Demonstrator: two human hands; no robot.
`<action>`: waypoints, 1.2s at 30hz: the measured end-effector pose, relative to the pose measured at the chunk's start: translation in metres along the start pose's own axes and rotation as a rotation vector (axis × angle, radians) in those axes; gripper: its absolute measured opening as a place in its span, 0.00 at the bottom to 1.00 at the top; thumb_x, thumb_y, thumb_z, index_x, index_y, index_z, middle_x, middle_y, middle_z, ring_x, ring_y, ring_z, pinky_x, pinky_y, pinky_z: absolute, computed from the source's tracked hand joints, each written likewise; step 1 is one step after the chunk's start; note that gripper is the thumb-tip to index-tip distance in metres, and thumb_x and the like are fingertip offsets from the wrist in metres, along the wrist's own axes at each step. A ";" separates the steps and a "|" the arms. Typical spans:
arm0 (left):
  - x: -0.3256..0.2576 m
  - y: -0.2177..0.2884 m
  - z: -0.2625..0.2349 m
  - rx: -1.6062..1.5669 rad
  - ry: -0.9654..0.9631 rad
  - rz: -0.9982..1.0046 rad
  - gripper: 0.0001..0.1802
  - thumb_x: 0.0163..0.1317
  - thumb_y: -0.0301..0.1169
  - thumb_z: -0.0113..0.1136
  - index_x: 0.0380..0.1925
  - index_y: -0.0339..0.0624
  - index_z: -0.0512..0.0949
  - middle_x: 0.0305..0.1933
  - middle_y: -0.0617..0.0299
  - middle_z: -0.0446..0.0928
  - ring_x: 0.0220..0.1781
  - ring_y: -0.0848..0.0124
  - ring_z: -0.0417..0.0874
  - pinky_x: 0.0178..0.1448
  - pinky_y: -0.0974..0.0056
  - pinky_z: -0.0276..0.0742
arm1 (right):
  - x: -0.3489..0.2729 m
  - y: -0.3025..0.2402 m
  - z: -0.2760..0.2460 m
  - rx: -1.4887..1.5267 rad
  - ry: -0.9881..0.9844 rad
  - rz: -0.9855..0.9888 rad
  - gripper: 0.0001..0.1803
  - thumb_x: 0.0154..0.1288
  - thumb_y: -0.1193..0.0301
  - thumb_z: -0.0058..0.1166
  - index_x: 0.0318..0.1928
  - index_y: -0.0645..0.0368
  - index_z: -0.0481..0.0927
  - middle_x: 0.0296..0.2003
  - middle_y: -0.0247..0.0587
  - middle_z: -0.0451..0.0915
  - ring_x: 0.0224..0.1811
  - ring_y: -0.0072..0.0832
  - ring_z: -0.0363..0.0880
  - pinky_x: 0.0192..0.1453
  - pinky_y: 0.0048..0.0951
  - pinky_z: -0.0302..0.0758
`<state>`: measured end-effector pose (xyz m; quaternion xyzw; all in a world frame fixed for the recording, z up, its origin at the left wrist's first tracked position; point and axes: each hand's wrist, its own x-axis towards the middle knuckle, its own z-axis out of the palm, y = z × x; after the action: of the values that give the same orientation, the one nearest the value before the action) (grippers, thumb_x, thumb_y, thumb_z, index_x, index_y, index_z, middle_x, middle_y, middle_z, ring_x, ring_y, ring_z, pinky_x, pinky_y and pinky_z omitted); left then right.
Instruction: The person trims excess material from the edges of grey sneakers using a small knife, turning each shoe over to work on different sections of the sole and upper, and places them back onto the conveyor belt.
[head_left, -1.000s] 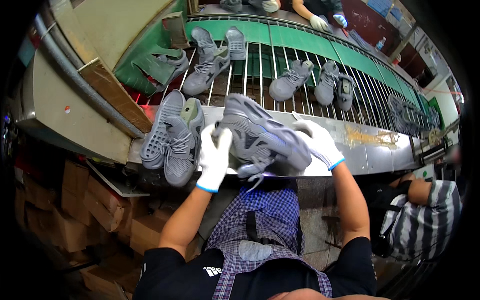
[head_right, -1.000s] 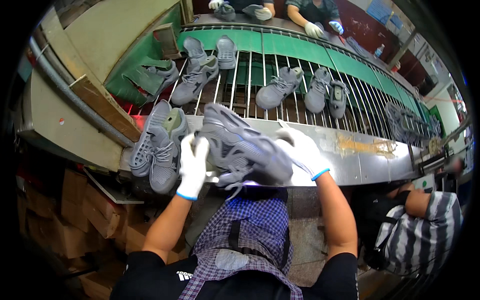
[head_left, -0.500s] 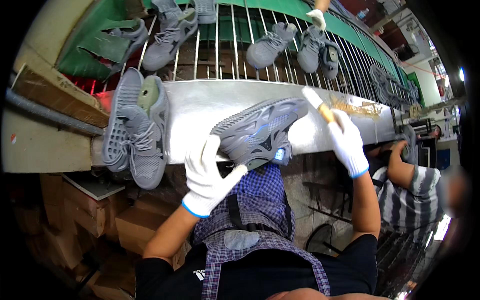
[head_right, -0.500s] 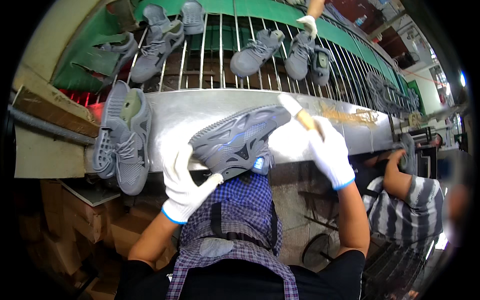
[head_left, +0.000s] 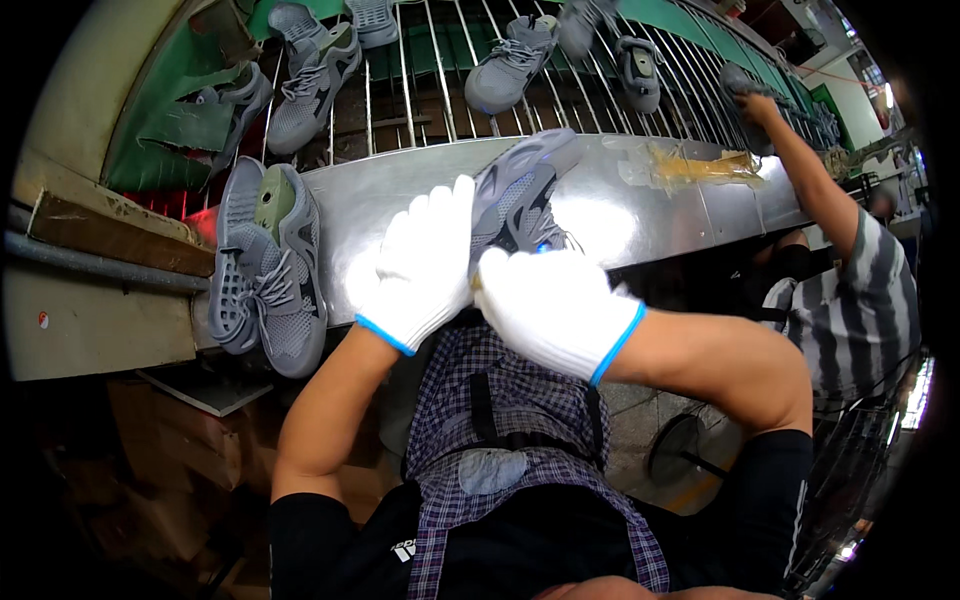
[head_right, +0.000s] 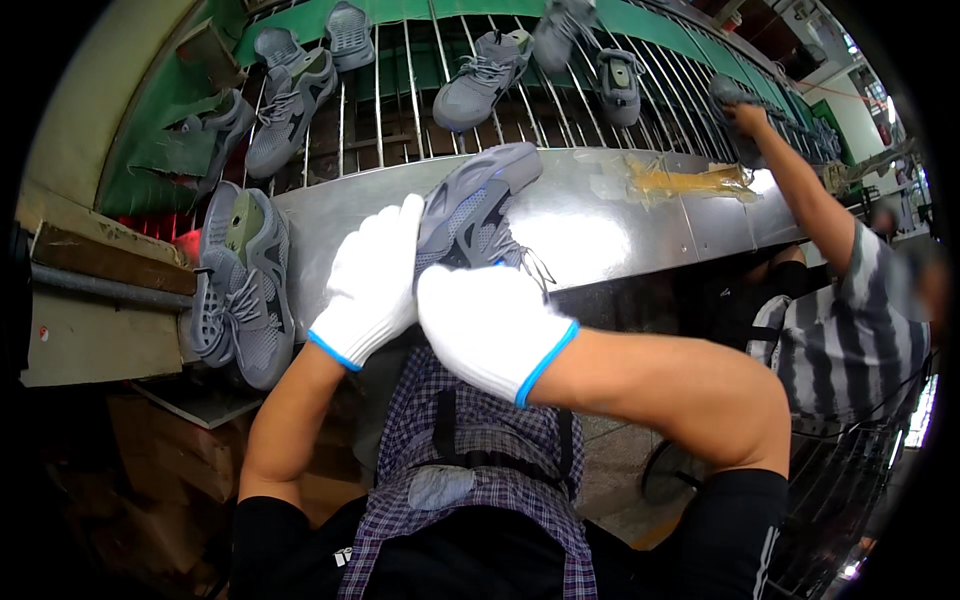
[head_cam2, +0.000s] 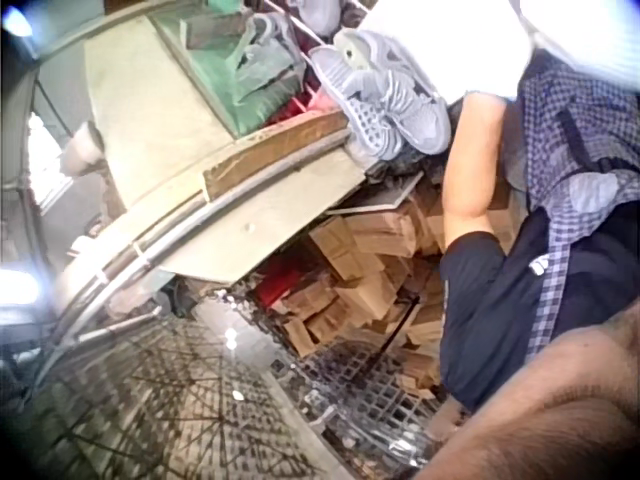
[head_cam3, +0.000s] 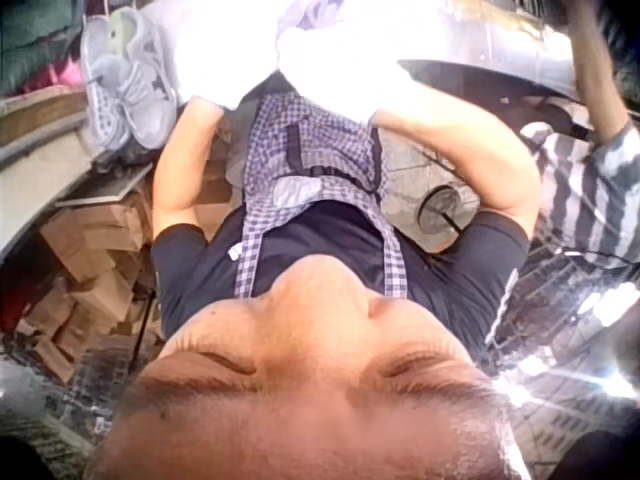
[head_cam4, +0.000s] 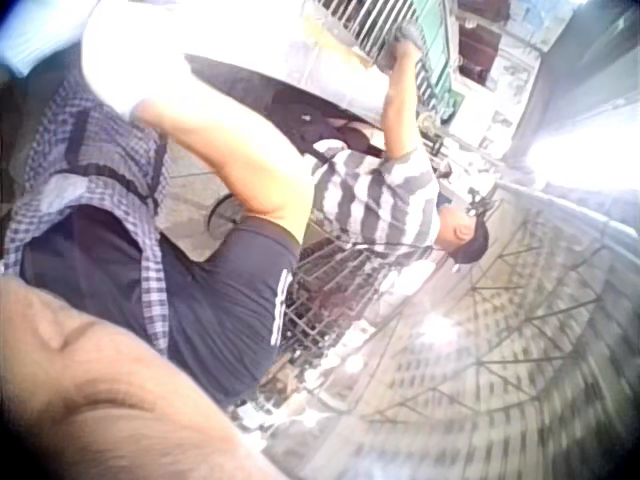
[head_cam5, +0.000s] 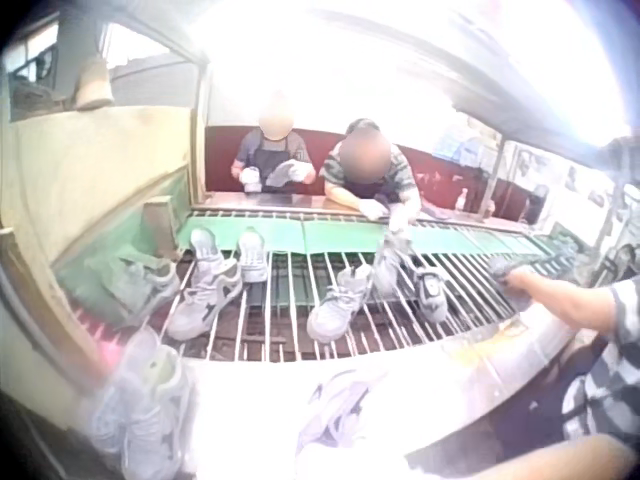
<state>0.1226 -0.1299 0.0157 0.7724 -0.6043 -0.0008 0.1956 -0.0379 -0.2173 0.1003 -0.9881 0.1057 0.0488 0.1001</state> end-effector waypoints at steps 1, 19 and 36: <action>-0.004 -0.002 -0.005 -0.030 -0.027 0.004 0.58 0.46 0.47 0.84 0.74 0.32 0.66 0.54 0.48 0.78 0.58 0.48 0.83 0.59 0.49 0.82 | -0.004 0.008 0.006 0.164 0.127 -0.114 0.12 0.74 0.67 0.58 0.41 0.66 0.80 0.27 0.55 0.86 0.26 0.49 0.88 0.32 0.46 0.85; 0.061 0.018 -0.010 -0.074 -0.303 0.009 0.54 0.57 0.59 0.79 0.73 0.39 0.65 0.65 0.46 0.82 0.63 0.49 0.88 0.60 0.48 0.87 | -0.010 0.121 0.008 0.256 0.009 0.279 0.23 0.89 0.52 0.46 0.48 0.61 0.78 0.27 0.55 0.84 0.30 0.53 0.87 0.37 0.52 0.82; -0.049 -0.005 0.037 -0.228 0.261 -0.257 0.82 0.40 0.53 0.93 0.85 0.34 0.46 0.84 0.34 0.56 0.81 0.37 0.67 0.80 0.44 0.75 | 0.008 0.050 0.029 0.138 0.087 -0.135 0.21 0.82 0.52 0.57 0.48 0.60 0.76 0.32 0.54 0.86 0.34 0.52 0.89 0.37 0.48 0.85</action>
<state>0.1051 -0.0949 -0.0318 0.8094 -0.4665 0.0062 0.3567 -0.0431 -0.2609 0.0614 -0.9850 0.0461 -0.0086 0.1661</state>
